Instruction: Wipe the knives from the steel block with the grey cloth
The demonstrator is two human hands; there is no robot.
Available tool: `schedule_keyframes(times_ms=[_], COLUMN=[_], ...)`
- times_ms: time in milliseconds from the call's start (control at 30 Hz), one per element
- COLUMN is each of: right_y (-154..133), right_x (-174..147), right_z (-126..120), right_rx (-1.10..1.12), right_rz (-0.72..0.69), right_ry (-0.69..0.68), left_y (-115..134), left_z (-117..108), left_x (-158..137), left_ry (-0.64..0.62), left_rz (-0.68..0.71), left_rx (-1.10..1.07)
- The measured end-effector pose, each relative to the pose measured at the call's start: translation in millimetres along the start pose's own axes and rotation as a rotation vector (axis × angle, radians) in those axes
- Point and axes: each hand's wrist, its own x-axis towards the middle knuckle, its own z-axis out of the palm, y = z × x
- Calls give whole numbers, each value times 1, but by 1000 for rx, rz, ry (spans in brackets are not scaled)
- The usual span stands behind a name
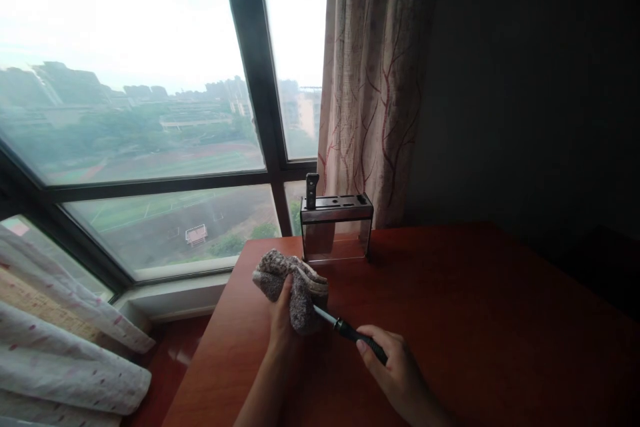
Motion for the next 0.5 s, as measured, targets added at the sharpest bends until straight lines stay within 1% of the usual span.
schedule_keyframes(times_ms=[167, 300, 400, 500], right_y=[-6, -8, -9, -5], right_x=[8, 12, 15, 15], right_z=[-9, -9, -10, -16], right_rx=[-68, -68, 9, 128], right_rz=[-135, -179, -142, -32], right_ry=[-31, -36, -17, -14], left_y=[-8, -6, -1, 5], left_z=[-3, -9, -14, -16], left_x=[-2, -4, -4, -3], left_ry=[-77, -163, -270, -407], left_rz=[-131, -237, -284, -326], left_rx=[-14, -60, -103, -138])
